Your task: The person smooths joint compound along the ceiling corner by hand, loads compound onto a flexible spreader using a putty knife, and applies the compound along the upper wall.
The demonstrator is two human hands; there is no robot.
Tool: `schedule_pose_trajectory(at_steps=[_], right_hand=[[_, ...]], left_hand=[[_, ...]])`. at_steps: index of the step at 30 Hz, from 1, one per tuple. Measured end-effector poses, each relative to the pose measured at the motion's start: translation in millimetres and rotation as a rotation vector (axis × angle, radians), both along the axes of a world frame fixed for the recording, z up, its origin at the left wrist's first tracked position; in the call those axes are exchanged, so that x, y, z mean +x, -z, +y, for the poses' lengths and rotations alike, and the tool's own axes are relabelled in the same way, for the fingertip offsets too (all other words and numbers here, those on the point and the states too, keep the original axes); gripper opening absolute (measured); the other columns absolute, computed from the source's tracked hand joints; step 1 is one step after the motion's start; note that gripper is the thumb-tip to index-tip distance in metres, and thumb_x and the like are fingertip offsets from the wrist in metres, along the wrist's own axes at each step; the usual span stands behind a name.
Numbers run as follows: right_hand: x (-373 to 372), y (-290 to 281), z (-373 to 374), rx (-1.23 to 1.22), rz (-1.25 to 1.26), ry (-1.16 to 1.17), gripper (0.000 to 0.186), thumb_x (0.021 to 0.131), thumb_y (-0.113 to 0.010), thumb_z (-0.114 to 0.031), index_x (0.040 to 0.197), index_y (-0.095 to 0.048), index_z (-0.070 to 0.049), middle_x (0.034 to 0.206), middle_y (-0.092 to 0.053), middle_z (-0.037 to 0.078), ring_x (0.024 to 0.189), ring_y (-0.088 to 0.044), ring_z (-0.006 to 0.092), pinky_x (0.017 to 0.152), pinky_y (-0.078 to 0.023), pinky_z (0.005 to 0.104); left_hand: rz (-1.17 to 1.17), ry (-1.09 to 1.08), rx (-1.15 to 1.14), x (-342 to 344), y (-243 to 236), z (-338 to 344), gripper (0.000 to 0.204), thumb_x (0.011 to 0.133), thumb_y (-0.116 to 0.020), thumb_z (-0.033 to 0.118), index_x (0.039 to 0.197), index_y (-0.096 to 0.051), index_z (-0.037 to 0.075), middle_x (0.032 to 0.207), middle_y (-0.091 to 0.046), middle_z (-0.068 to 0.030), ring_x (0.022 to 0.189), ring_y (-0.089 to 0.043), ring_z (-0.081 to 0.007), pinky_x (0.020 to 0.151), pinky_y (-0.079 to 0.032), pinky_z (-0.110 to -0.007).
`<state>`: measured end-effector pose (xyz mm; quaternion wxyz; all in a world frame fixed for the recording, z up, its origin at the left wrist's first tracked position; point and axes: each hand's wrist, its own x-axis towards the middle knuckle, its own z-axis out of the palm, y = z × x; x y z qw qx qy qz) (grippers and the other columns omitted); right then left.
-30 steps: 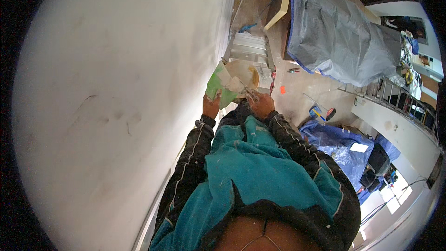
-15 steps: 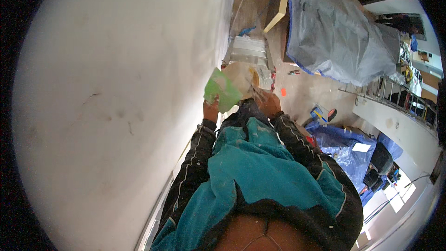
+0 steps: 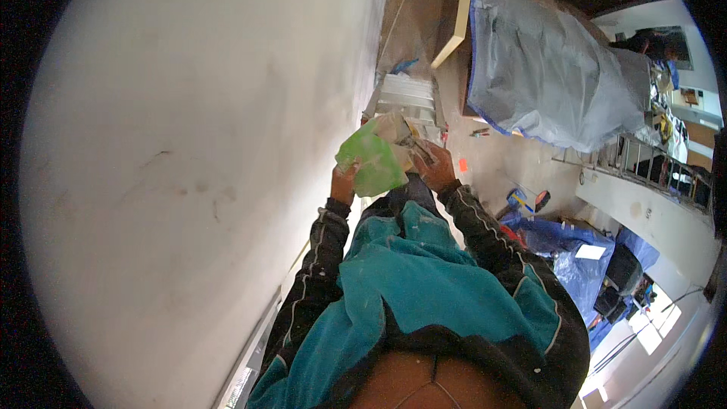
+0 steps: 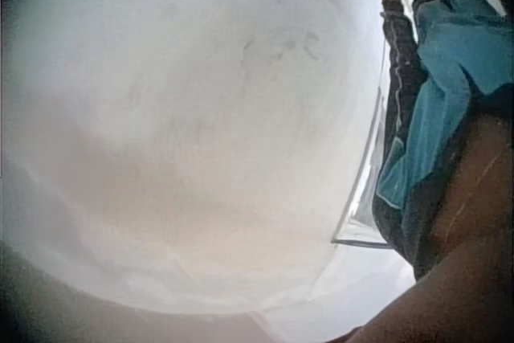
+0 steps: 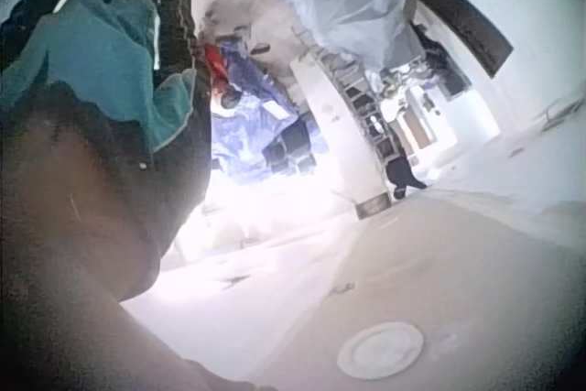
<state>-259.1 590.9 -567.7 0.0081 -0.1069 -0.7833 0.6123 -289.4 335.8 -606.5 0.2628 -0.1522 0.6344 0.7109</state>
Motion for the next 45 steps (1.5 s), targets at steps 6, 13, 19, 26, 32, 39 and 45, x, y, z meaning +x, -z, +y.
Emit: schedule_pose_trajectory(at_steps=[6, 13, 19, 26, 32, 39, 45], right_hand=[[-17, -45, 36, 0.438, 0.392, -0.422, 0.051, 0.073, -0.070, -0.019, 0.124, -0.064, -0.015, 0.120, -0.063, 0.009, 0.112, -0.059, 0.0304, 0.096, -0.049, 0.0442], [-33, -112, 74, 0.706, 0.704, -0.572, 0.068, 0.060, -0.070, -0.028, 0.128, -0.063, -0.029, 0.117, -0.059, 0.009, 0.100, -0.060, 0.0304, 0.084, -0.049, 0.0439], [-34, -124, 115, 0.812, 0.838, -0.538, 0.058, 0.064, -0.068, -0.012, 0.121, -0.067, -0.019, 0.099, -0.063, 0.006, 0.085, -0.063, 0.0253, 0.070, -0.048, 0.0391], [-11, -120, 126, 0.582, 0.635, -0.315, 0.046, 0.072, -0.067, -0.003, 0.118, -0.066, -0.009, 0.098, -0.066, 0.010, 0.083, -0.064, 0.0285, 0.072, -0.052, 0.0391], [-10, -170, 80, -0.312, 0.195, -0.055, 0.022, 0.091, -0.058, -0.014, 0.106, -0.064, 0.002, 0.086, -0.064, 0.009, 0.070, -0.059, 0.0166, 0.062, -0.049, 0.0317], [-23, -185, 61, -0.972, 0.103, -0.166, 0.036, 0.096, -0.053, -0.020, 0.123, -0.045, 0.003, 0.065, -0.055, 0.005, 0.044, -0.040, 0.0070, 0.038, -0.030, 0.0218], [-23, -150, 95, -0.834, -0.064, -0.290, 0.033, 0.097, -0.051, -0.014, 0.128, -0.044, -0.005, 0.064, -0.053, 0.000, 0.046, -0.044, 0.0079, 0.038, -0.031, 0.0220]], left_hand=[[-0.186, 0.036, 0.414, -50, -92, 3, 0.050, 0.090, -0.064, 0.016, 0.134, -0.045, 0.002, 0.121, -0.059, -0.0093, 0.110, -0.061, -0.0215, 0.091, -0.055, -0.038], [-0.020, 0.202, 0.390, -67, -175, 23, 0.060, 0.083, -0.065, 0.013, 0.137, -0.042, 0.002, 0.124, -0.057, -0.0113, 0.111, -0.060, -0.0216, 0.094, -0.053, -0.039], [-0.018, 0.132, 0.408, -57, -162, 3, 0.069, 0.077, -0.069, 0.015, 0.138, -0.040, 0.000, 0.124, -0.057, -0.0115, 0.107, -0.061, -0.0219, 0.092, -0.052, -0.038], [0.085, 0.095, 0.449, -63, -195, 15, 0.064, 0.080, -0.070, 0.019, 0.135, -0.044, 0.000, 0.124, -0.058, -0.0108, 0.108, -0.061, -0.0224, 0.091, -0.053, -0.039], [-0.023, 0.160, 0.442, -55, -195, 35, 0.061, 0.085, -0.068, 0.020, 0.137, -0.042, 0.000, 0.125, -0.057, -0.0111, 0.108, -0.061, -0.0228, 0.093, -0.053, -0.039], [-0.026, 0.214, 0.431, -55, -201, 53, 0.054, 0.090, -0.063, 0.020, 0.136, -0.044, 0.001, 0.124, -0.057, -0.0104, 0.109, -0.060, -0.0228, 0.093, -0.052, -0.038], [-0.005, 0.055, 0.376, -53, -209, 37, 0.054, 0.092, -0.063, 0.026, 0.136, -0.044, 0.001, 0.120, -0.059, -0.0091, 0.107, -0.062, -0.0244, 0.091, -0.053, -0.040]])
